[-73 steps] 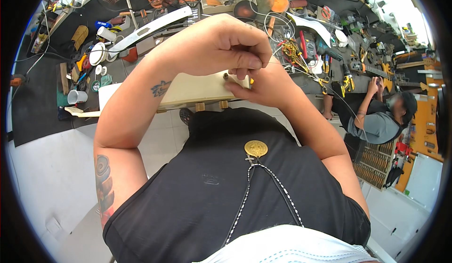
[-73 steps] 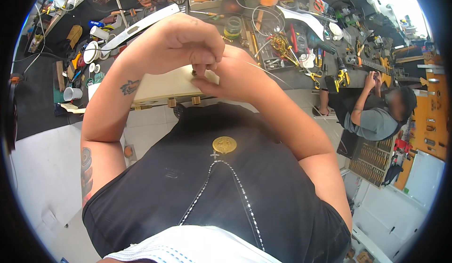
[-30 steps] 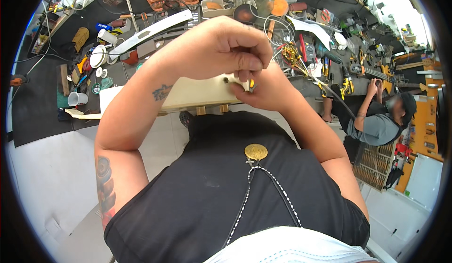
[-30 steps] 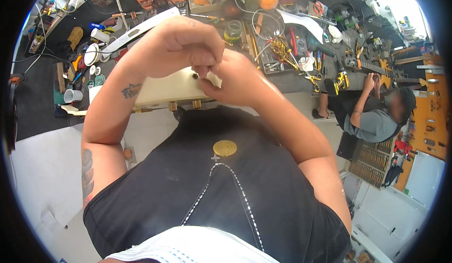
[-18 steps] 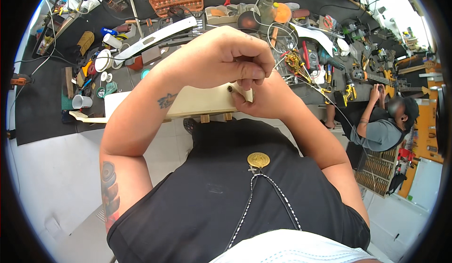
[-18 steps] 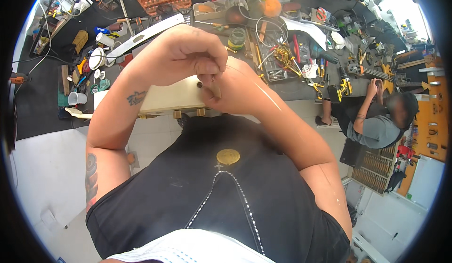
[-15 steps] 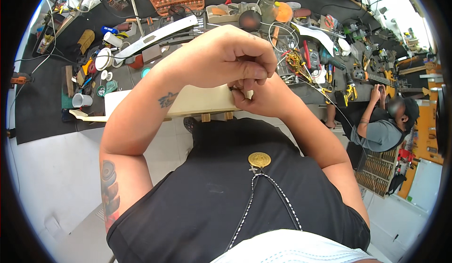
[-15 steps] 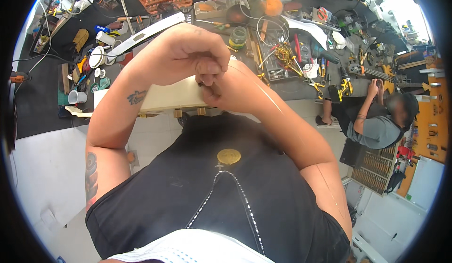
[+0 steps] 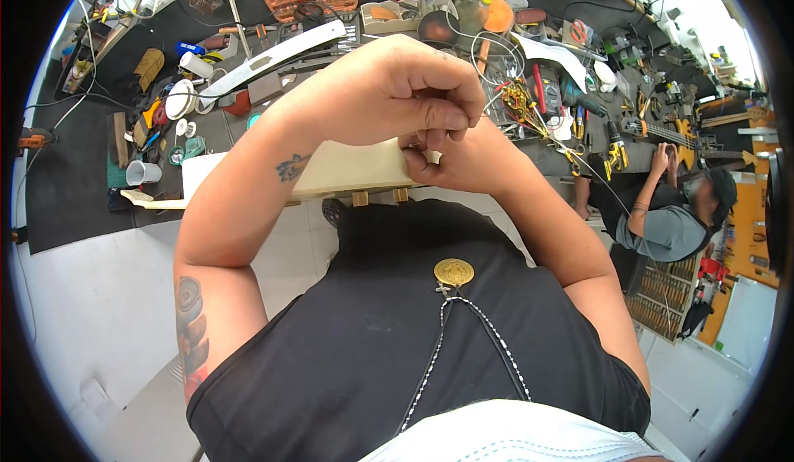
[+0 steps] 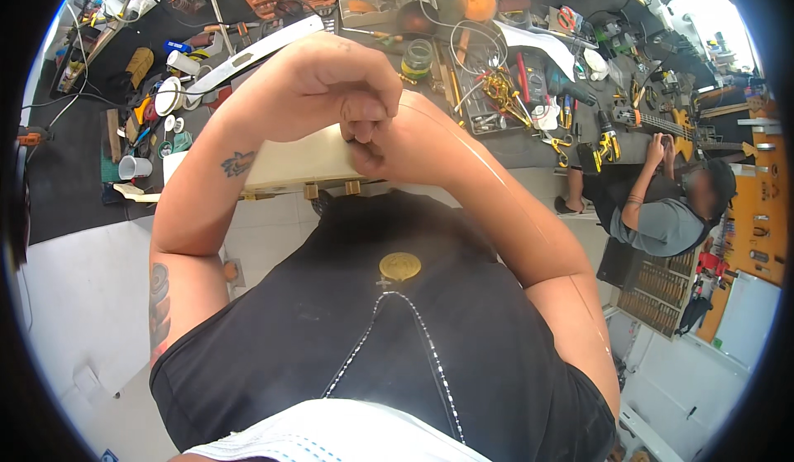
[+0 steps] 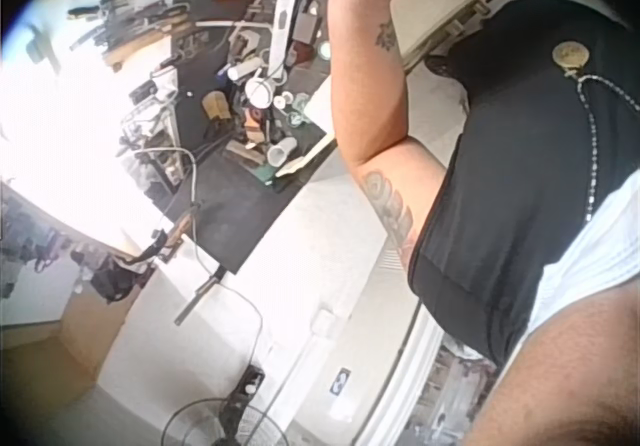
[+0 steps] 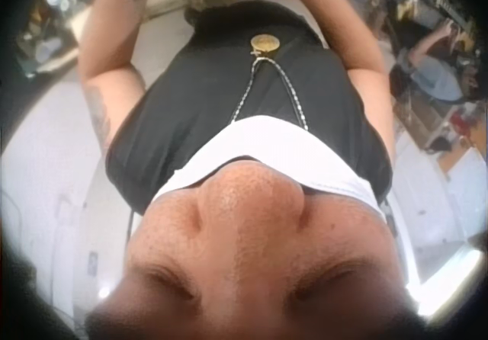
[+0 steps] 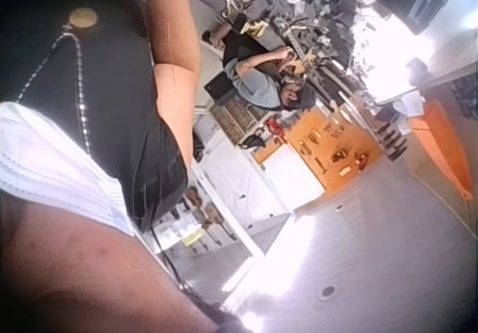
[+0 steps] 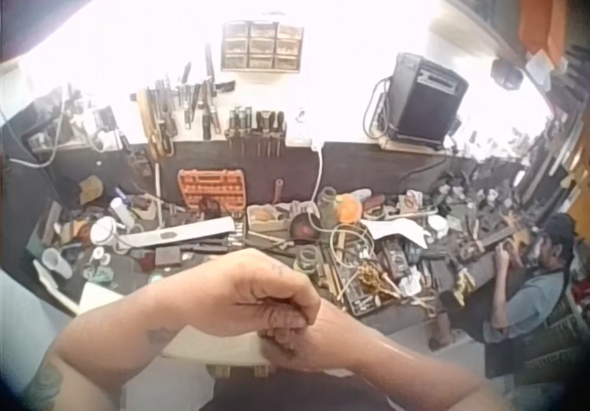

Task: The person works on the electronics of a white hollow-body electric guitar in a workshop. They manipulate wires and components inside the guitar's f-hole, then remove the backplate to access the internal cavity. The person uses a soldering iron to work on the wiring and handles small metal parts and screws.

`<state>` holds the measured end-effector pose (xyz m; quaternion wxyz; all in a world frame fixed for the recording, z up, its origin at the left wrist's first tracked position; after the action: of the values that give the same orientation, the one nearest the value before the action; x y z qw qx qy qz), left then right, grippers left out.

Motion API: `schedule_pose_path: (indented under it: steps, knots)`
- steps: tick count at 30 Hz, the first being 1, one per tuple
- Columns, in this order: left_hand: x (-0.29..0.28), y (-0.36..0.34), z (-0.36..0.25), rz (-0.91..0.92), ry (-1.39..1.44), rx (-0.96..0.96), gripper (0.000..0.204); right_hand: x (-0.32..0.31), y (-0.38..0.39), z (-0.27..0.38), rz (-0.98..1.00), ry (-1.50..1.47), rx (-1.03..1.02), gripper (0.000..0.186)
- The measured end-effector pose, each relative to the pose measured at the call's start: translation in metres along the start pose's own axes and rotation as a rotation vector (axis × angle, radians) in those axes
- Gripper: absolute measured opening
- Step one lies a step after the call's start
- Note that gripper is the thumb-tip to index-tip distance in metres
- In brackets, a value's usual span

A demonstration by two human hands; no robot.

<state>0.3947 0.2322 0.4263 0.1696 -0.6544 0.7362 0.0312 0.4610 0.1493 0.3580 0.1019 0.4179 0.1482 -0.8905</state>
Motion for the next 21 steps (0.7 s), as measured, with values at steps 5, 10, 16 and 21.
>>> schedule_pose_path:
  steps: [5, 10, 16, 21]
  knots:
    - [-0.0019, 0.0007, 0.0021, -0.007, -0.012, 0.004, 0.001, 0.0009, -0.0018, -0.0015, 0.002, 0.066, 0.022, 0.017]
    - [-0.0010, 0.0003, 0.0002, -0.005, 0.001, 0.003, 0.001, -0.0011, 0.0019, 0.0038, 0.026, 0.022, 0.105, 0.013]
    - [-0.0008, 0.0002, -0.0006, 0.005, -0.013, 0.011, 0.001, -0.0007, 0.0017, 0.0044, -0.007, -0.035, 0.189, 0.013]
    - [-0.0006, 0.0022, -0.0001, 0.001, -0.016, 0.035, 0.002, 0.0051, 0.0054, 0.0071, 0.012, 0.089, 0.334, 0.016]
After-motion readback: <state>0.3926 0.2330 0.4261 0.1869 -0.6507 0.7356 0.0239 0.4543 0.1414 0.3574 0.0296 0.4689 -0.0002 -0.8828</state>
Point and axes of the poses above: each hand's wrist, its own y-axis away from the middle knuckle, its own x-axis out of the palm, z = x × y, the point moved 7 cm from there along -y, towards the middle knuckle, and after that the axes turned 9 degrees about z, right-handed, at the moved point
